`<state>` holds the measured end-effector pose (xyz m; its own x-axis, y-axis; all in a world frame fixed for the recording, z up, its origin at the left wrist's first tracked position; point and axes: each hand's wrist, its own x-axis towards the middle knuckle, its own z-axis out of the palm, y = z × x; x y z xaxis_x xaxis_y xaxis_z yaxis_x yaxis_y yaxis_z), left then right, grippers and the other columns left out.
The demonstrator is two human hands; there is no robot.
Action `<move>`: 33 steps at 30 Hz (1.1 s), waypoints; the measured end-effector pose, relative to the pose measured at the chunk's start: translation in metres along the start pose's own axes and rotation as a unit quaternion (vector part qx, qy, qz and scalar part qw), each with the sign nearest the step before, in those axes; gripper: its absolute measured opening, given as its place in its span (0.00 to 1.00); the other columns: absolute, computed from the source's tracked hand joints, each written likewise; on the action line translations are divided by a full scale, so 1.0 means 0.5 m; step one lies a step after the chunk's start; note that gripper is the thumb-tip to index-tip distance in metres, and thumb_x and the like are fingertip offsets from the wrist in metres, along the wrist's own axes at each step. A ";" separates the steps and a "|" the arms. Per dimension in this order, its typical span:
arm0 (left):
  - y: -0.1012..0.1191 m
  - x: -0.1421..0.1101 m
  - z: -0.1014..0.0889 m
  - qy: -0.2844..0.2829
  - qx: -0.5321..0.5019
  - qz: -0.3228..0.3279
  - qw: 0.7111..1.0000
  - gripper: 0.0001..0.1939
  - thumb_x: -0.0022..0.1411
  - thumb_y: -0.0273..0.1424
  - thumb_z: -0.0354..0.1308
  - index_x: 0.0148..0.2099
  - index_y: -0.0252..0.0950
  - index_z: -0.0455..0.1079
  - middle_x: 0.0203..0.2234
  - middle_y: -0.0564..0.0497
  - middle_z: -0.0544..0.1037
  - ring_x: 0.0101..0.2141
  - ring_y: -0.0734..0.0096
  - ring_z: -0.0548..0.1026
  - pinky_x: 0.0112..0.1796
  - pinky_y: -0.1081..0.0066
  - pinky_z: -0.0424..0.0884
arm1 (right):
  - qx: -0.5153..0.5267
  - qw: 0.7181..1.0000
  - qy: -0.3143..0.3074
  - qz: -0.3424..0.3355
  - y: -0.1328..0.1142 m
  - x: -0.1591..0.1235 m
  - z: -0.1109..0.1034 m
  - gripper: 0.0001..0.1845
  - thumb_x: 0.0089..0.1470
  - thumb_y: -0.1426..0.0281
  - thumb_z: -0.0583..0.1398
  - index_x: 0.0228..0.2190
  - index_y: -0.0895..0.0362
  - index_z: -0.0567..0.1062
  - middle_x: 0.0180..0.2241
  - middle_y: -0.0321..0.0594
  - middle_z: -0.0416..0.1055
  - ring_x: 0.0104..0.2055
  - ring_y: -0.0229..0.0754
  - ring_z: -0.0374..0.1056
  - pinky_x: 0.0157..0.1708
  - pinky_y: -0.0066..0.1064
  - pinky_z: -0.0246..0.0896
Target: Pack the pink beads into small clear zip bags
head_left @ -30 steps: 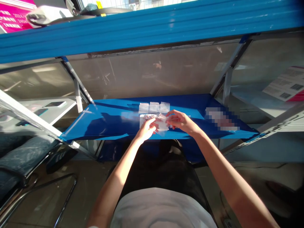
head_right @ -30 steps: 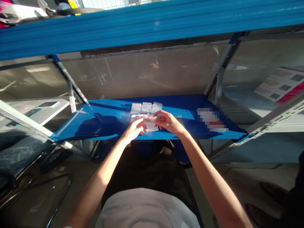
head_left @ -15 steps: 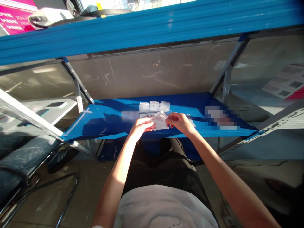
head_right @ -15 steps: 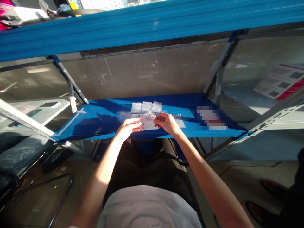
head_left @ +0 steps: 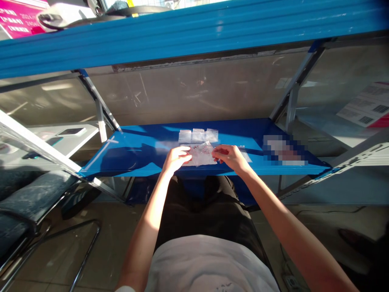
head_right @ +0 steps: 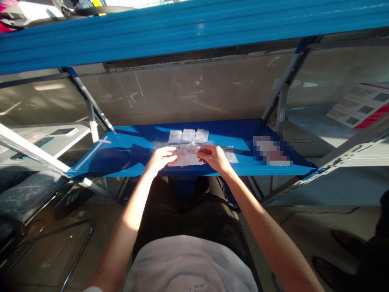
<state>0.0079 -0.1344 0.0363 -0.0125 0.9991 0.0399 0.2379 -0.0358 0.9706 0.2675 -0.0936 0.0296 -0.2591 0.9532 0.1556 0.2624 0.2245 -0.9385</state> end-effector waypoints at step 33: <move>0.009 0.004 0.020 0.026 0.173 0.143 0.974 0.15 0.52 0.33 0.74 0.44 0.39 0.83 0.41 0.48 0.83 0.41 0.62 0.82 0.45 0.66 0.79 | -0.394 0.914 0.018 -0.100 0.100 0.101 0.047 0.06 0.61 0.75 0.63 0.37 0.59 0.82 0.38 0.50 0.82 0.41 0.50 0.77 0.42 0.32 0.64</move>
<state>0.0184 -0.1325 0.0383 0.0551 0.9468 0.3169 0.5515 -0.2935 0.7808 0.2458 -0.0392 -0.0169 -0.3477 0.8799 0.3238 0.8042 0.4574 -0.3795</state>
